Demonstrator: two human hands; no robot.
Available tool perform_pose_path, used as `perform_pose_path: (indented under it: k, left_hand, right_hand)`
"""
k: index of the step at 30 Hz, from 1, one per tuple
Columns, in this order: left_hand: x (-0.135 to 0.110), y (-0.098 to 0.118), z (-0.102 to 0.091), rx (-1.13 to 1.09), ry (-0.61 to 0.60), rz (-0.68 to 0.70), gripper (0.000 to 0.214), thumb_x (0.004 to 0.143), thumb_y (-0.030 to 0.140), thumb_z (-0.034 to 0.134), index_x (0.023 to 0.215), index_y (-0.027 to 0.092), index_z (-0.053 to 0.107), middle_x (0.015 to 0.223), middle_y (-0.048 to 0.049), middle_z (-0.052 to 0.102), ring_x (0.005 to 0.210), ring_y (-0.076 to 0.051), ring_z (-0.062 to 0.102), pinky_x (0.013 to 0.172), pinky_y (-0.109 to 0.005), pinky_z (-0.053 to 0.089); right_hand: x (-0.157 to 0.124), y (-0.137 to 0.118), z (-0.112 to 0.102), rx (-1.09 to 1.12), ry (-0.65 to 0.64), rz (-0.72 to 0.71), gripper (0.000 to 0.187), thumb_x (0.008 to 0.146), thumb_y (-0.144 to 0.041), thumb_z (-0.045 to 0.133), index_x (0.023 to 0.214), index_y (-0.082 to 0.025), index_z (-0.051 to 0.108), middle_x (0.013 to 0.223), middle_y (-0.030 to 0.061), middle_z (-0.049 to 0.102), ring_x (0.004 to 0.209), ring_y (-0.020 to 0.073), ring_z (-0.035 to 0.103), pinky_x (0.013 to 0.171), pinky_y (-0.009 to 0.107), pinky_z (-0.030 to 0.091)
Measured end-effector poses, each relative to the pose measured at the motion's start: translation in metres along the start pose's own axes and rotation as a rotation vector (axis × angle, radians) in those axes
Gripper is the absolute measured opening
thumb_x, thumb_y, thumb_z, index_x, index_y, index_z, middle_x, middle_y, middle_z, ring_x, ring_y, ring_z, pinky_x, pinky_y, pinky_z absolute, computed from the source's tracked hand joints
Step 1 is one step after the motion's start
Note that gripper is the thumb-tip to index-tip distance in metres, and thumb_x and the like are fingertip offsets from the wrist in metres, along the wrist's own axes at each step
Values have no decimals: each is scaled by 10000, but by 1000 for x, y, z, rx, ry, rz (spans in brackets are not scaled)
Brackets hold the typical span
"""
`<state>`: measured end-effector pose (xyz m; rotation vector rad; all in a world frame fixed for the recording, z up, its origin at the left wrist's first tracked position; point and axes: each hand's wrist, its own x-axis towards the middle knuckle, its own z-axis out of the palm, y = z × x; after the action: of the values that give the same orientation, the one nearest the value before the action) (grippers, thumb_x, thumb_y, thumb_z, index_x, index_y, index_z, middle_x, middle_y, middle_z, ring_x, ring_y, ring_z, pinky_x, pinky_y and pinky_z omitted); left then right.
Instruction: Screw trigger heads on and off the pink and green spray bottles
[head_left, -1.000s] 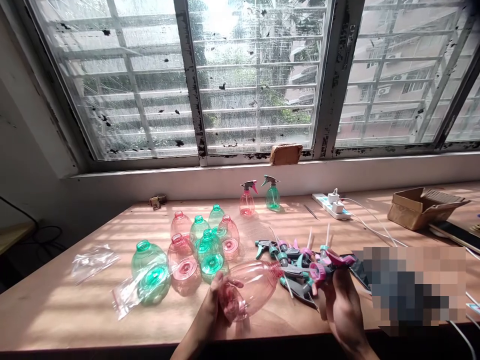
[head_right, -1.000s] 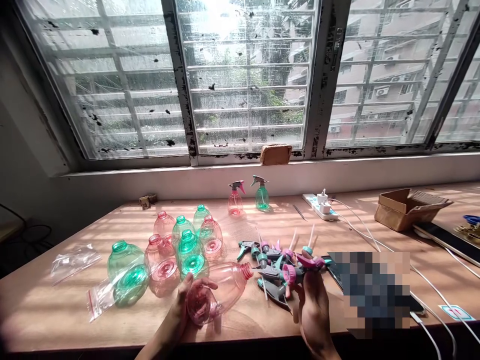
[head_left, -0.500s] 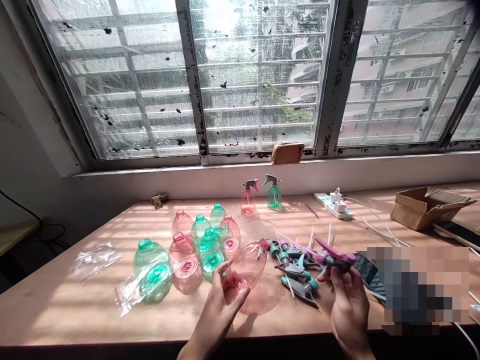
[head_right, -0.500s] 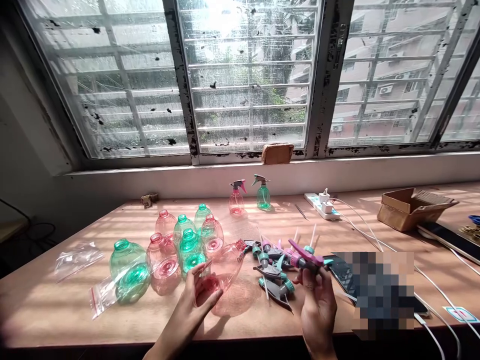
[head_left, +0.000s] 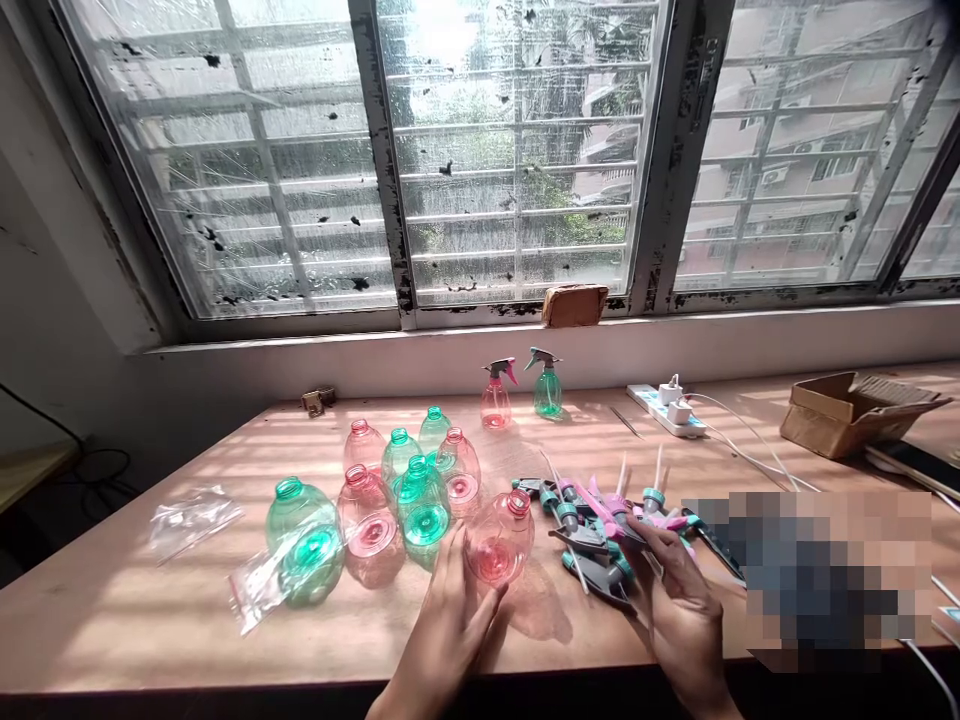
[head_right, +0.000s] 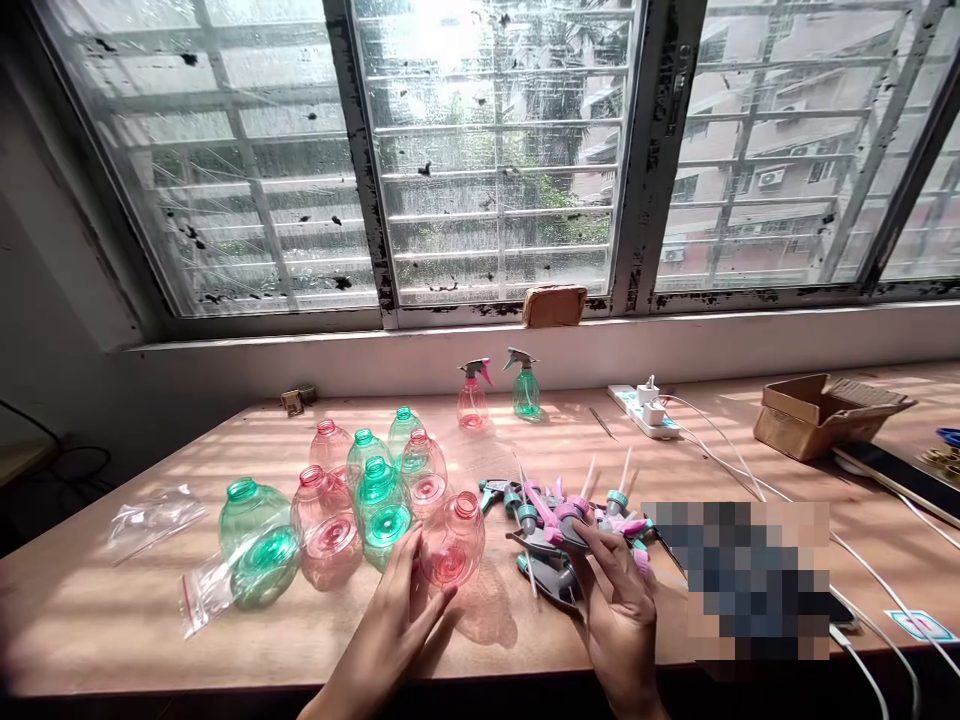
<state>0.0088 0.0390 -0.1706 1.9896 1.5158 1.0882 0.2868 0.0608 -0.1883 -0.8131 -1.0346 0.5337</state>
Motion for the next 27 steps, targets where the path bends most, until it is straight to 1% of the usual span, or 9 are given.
perform_pose_path:
  k: [3,7,11,13,16,17,19,23,27]
  left_hand:
    - [-1,0,1,7,6,75,834,1018,380,637,1699,279,167,1729,-189,333,1589,-419,354,1275,-654,335]
    - [-3,5,2,66,26,145,900,1046,346,624,1704,347,9,1767,-177,225,1606,-423,312,1249,-667,369]
    - [-11,13,-3,189,258,294,874,1049,345,635,1706,302,60,1779,-195,150,1625,-443,242,1227,-685,391]
    - [-14,18,-6,214,300,497,746,1054,305,623,1677,253,217,1716,-217,312,1574,-423,370,1195,-624,468]
    - [-12,26,-4,174,47,782,524,1075,228,546,1580,226,404,1482,-190,625,1359,-311,638,1107,-437,585]
    - [-11,27,0,170,-54,790,510,1081,252,545,1572,225,410,1443,-180,662,1316,-294,672,1090,-407,598]
    - [-7,26,9,209,-179,690,608,1078,377,589,1616,235,342,1516,-187,621,1370,-323,642,1123,-443,583]
    - [-3,16,27,310,-213,465,924,1041,542,625,1716,275,54,1719,-218,371,1578,-421,379,1213,-626,455]
    - [-1,18,26,249,-235,222,852,1081,550,534,1731,289,49,1781,-166,234,1638,-382,234,1278,-663,312]
  right_hand:
    - [0,1,0,-211,-71,-64,246,962,-363,698,1162,-336,838,1198,76,694,1239,321,677,1136,556,530]
    - [2,4,-1,-477,-294,-58,344,1005,-339,572,1279,-350,780,1392,82,629,1416,369,540,1228,658,386]
    - [5,6,1,-566,-359,-70,377,994,-342,575,1340,-333,726,1474,85,602,1517,394,429,1244,682,353]
    - [5,8,2,-598,-356,-85,381,1005,-367,574,1357,-310,708,1494,96,589,1517,396,431,1248,681,350]
    - [4,9,3,-657,-345,-122,409,1030,-401,556,1396,-264,678,1567,127,528,1525,397,424,1256,668,345]
    - [4,9,4,-678,-344,-133,428,1037,-408,548,1419,-251,660,1594,137,500,1536,398,408,1259,664,341]
    - [3,11,4,-718,-342,-148,469,1045,-421,535,1467,-236,623,1630,150,459,1559,404,372,1261,667,333]
    - [2,13,5,-784,-336,-158,499,1044,-447,527,1487,-233,611,1633,159,460,1551,418,380,1245,688,341]
    - [2,14,4,-810,-322,-170,502,1037,-460,533,1481,-238,614,1641,152,456,1543,414,393,1249,674,334]
